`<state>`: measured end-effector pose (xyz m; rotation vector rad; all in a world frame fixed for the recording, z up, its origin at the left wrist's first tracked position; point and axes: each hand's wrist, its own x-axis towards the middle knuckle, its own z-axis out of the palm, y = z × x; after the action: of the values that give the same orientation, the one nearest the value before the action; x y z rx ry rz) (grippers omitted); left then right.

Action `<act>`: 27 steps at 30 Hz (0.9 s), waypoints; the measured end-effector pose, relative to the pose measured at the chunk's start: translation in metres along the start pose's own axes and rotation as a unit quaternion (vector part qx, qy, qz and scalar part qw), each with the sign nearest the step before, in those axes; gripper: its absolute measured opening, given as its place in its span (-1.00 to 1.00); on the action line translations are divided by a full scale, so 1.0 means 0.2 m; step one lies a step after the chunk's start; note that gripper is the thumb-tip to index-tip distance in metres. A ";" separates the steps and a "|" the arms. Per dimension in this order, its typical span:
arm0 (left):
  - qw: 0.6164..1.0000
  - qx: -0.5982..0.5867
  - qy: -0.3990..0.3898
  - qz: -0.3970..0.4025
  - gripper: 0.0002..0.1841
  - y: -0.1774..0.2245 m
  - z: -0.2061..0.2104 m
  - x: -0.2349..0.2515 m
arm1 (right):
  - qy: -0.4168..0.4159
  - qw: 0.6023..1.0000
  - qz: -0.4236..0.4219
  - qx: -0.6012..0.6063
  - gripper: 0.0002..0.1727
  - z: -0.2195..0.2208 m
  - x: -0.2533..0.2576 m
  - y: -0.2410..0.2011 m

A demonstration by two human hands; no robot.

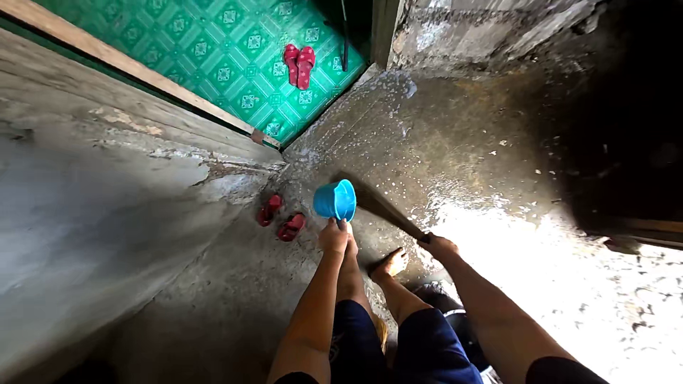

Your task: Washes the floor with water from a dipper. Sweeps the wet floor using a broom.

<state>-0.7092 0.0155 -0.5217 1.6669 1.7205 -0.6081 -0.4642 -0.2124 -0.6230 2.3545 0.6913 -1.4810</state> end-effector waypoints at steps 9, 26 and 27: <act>0.920 -0.376 -0.099 -0.043 -0.46 -0.07 0.04 -0.26 | 0.071 0.959 0.050 0.269 -0.39 0.00 -0.64 0.55; 0.916 -0.394 -0.071 0.010 -0.58 -0.84 -0.48 -0.57 | -0.093 0.976 -0.177 0.088 -0.27 -0.23 -0.95 -0.53; 0.917 -0.395 -0.063 0.009 -0.59 -0.87 -0.50 -0.55 | -0.097 0.976 -0.181 0.075 -0.26 -0.23 -0.95 -0.67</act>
<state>-0.8981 -0.0011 -0.3943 1.0333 1.5508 0.0218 -0.5688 -0.1254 -0.4286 2.2314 1.0306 -1.9472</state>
